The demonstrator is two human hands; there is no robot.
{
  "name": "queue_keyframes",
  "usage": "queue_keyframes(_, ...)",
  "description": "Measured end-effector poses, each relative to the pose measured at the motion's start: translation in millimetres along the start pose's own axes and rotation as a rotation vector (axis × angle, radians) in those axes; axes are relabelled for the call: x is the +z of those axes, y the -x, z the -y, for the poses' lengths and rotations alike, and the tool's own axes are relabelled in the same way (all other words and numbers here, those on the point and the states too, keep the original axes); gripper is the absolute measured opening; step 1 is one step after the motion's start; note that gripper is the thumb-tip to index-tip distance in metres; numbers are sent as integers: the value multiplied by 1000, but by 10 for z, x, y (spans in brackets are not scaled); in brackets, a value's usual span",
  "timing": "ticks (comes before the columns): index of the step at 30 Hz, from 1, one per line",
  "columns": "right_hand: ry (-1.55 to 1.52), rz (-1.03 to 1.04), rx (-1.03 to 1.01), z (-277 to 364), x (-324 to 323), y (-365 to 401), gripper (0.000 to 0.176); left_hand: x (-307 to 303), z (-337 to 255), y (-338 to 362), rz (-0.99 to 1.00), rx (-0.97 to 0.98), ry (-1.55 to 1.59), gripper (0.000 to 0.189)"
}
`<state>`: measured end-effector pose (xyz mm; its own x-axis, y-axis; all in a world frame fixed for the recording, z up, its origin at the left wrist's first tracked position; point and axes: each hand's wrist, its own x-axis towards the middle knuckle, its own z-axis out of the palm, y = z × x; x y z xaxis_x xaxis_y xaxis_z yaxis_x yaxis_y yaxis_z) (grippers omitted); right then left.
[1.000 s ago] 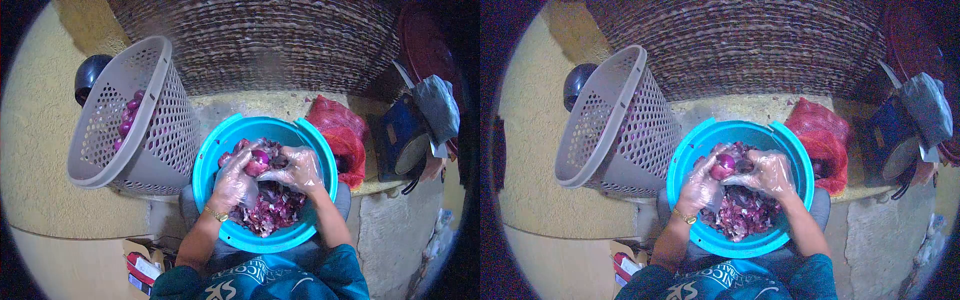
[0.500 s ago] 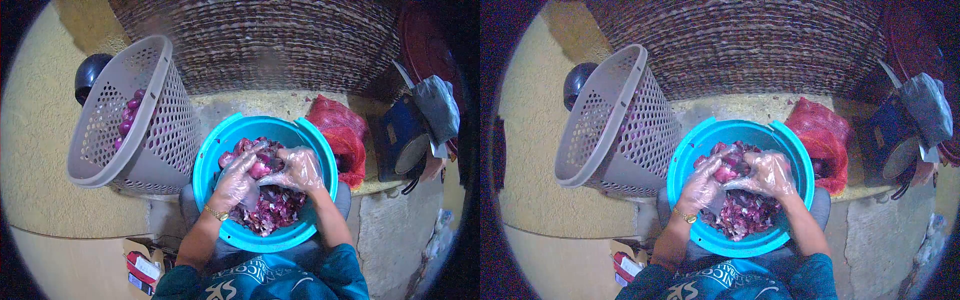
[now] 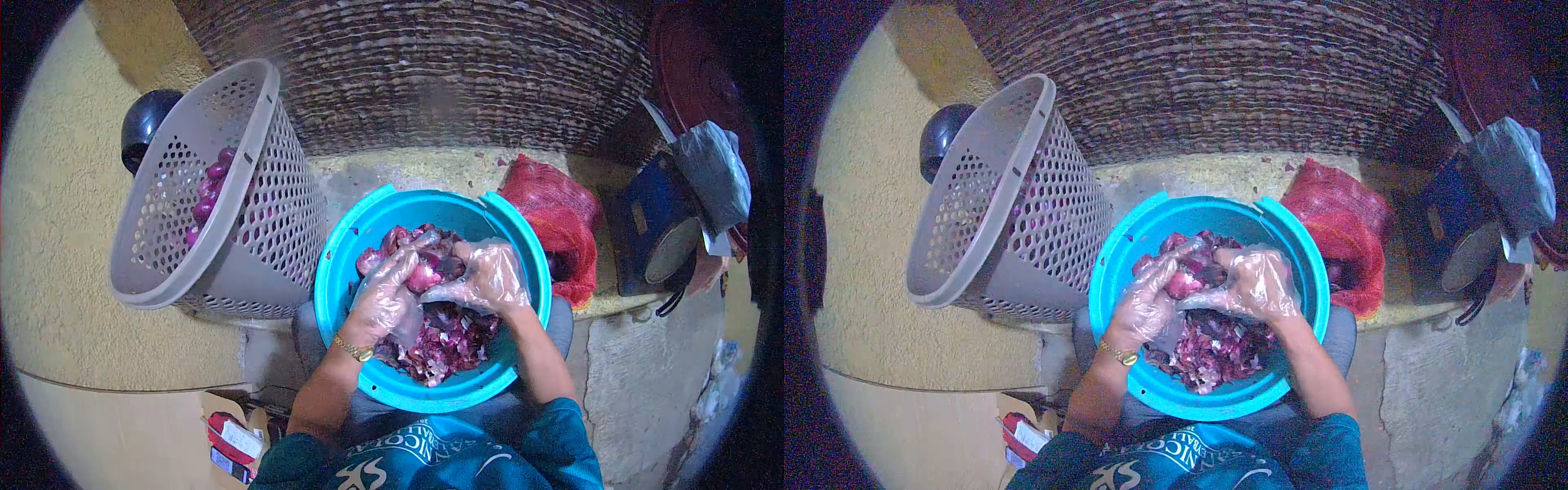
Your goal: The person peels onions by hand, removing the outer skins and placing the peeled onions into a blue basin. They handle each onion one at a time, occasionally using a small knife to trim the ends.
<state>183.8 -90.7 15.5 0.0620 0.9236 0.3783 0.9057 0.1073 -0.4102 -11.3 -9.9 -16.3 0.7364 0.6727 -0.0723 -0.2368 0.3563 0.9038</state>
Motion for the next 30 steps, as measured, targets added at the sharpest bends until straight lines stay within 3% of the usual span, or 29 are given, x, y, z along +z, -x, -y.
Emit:
queue_keyframes(2, -36, 38, 9, 0, -8, -4, 65, 74, -78, 0, 5, -6, 193, 41)
queue_keyframes(8, 24, 69, 17, 91, -97, -26, 65, 47, -102, 5, 32, -102, 339, 41)
queue_keyframes(17, -33, 108, -10, 84, -122, -32, 58, 84, -107, 6, 6, -112, 316, 41)
queue_keyframes(21, -33, 141, -1, 128, -139, -62, 64, 44, -76, 7, -6, -62, 223, 42)
queue_keyframes(30, 39, 313, -69, 28, -34, -18, 61, 21, -93, -2, -11, -88, 387, 40)
